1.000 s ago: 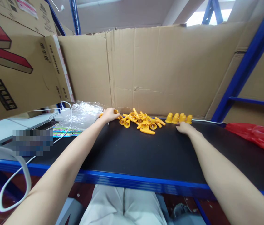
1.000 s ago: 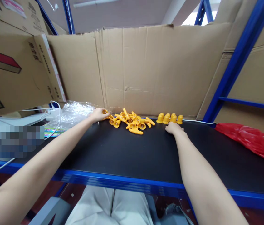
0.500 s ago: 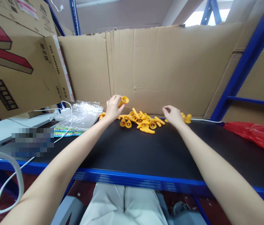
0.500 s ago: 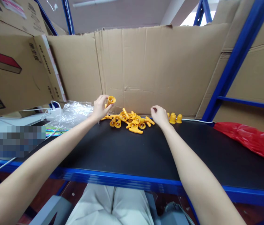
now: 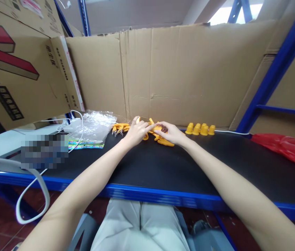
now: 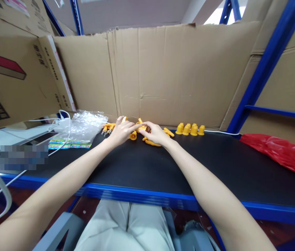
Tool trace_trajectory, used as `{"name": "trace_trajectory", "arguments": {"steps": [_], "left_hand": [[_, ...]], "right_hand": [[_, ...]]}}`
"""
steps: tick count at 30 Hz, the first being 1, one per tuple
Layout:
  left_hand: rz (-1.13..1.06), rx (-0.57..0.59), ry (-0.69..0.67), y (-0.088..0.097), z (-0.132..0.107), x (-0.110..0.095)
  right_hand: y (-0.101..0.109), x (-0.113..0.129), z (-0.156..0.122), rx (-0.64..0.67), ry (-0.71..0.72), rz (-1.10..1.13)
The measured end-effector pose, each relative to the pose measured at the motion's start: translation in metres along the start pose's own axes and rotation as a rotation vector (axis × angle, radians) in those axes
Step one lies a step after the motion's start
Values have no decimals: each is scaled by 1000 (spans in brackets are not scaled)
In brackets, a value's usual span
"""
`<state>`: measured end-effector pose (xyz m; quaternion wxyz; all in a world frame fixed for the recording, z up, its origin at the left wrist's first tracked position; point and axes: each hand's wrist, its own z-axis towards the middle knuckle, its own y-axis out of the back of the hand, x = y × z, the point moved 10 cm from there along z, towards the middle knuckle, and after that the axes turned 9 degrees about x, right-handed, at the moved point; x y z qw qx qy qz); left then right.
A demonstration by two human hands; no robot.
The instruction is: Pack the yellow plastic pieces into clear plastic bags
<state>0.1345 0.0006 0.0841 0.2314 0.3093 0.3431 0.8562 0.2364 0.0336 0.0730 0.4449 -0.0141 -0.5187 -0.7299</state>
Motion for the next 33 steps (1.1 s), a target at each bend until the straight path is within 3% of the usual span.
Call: {"name": "trace_trajectory", "arguments": {"steps": [5,10,15,19,21,27,33], "left_hand": [[-12,-73,127,7,-8,27],[-121,109,322,-13,-11,42],[-454,193,497,-30,-15,49],[-918,410,594,-59,-23,42],[-1010,447,621,-64,-26,41],[-719,263,607,-46,-23,57],[-587,287,540,-44,-21,53]], "right_hand": [[-5,-9,1,77,-55,-180],[-6,0,-2,111,-52,-478],[1,22,-7,31,10,-833],[3,38,-9,-50,120,-996],[-1,39,-10,-39,167,-1018],[-22,26,-12,97,209,-944],[-19,25,-8,74,117,-930]]}}
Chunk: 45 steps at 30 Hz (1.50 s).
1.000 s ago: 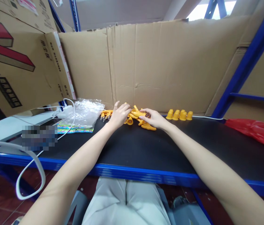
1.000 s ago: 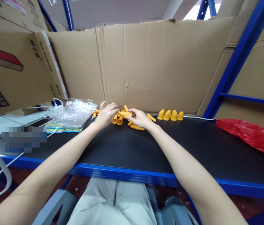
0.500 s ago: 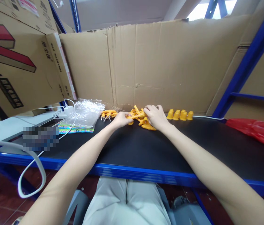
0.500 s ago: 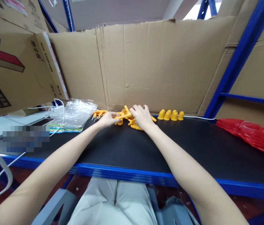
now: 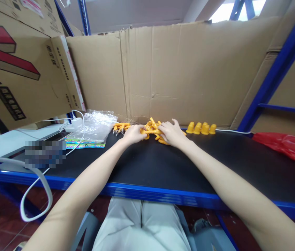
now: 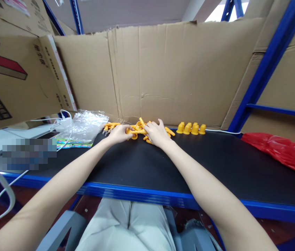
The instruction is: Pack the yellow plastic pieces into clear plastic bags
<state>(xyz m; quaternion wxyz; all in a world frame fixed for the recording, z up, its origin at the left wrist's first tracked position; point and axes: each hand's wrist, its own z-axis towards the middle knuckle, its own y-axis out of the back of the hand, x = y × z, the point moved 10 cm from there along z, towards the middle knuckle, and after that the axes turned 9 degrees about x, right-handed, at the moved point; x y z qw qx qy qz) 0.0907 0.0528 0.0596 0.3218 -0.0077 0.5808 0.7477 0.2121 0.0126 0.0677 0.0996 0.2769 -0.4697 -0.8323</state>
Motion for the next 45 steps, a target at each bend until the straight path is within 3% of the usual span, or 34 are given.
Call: {"name": "trace_trajectory", "arguments": {"steps": [6,9,12,15,18,21,26,30,34,39,45], "left_hand": [[-91,29,7,7,-1,-8],[-215,126,21,2,-2,-6],[-323,249,91,-10,0,15],[-369,132,213,0,6,51],[-425,-56,326,15,7,85],[-467,-210,344,25,7,104],[-324,-304,263,32,9,118],[-124,-216,236,22,16,125],[39,-99,271,6,21,134],[213,10,278,-8,20,133],[299,61,281,-13,18,129]], "right_hand": [[29,2,1,-126,-123,-61],[34,-5,-1,-142,-162,-72],[33,-34,-8,-149,-250,-52],[26,-78,-21,-174,-371,6],[14,-126,-40,-197,-552,87],[-1,-167,-61,-203,-733,153],[-23,-221,-111,-245,-1075,235],[-46,-246,-154,-266,-1293,299],[-77,-257,-183,-174,-1419,410],[-107,-263,-197,-8,-1515,478],[-118,-267,-199,78,-1552,480]]}}
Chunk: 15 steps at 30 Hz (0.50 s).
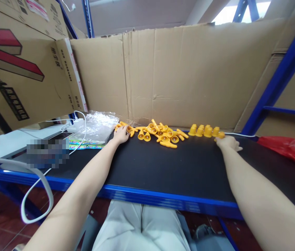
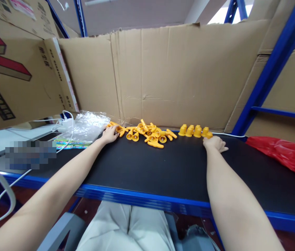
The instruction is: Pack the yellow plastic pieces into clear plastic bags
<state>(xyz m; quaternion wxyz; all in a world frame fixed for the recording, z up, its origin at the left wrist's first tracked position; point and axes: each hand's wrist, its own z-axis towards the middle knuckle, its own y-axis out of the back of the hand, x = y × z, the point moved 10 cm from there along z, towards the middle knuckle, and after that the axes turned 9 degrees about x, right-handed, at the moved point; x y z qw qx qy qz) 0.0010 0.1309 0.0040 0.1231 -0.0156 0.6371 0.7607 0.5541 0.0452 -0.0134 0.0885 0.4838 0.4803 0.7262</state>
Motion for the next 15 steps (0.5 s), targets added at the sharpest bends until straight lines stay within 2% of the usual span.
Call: {"name": "trace_trajectory", "arguments": {"steps": [6,15], "left_hand": [[41,31,24,-4,1,4],[-81,42,68,-6,15,18]], "right_hand": [[4,2,0,-44,19,30],[-8,14,2,61,139,3]]}}
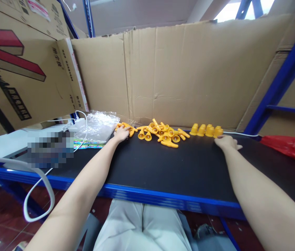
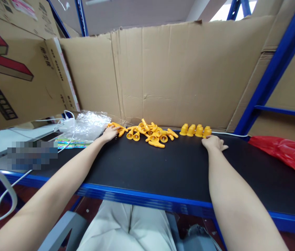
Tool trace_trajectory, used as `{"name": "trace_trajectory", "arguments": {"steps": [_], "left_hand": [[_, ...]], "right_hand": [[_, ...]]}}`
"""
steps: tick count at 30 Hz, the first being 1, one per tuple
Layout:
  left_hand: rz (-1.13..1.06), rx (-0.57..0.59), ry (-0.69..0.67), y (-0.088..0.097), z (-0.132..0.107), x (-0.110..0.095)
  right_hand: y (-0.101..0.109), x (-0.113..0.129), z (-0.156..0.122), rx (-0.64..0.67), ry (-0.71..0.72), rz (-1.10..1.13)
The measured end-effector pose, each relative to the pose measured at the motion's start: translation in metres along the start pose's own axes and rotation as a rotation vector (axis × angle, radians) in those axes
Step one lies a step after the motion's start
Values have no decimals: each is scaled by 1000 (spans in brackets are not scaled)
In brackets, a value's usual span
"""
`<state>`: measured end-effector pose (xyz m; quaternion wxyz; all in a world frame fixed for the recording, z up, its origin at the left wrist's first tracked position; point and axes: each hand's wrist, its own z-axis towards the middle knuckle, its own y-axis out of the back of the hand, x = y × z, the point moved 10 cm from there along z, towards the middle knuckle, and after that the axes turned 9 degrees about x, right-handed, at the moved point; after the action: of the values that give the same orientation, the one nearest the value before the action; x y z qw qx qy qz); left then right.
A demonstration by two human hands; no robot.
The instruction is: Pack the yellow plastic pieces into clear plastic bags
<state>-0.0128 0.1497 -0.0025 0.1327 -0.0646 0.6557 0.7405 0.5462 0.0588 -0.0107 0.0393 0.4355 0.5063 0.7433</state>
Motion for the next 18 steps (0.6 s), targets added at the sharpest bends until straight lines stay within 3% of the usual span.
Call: {"name": "trace_trajectory", "arguments": {"steps": [12,18], "left_hand": [[92,-97,-142,0,-10,-13],[83,-105,-31,11,-18,-13]], "right_hand": [[-1,4,-3,-12,40,-26],[1,5,-9,-21,13,-38]]}}
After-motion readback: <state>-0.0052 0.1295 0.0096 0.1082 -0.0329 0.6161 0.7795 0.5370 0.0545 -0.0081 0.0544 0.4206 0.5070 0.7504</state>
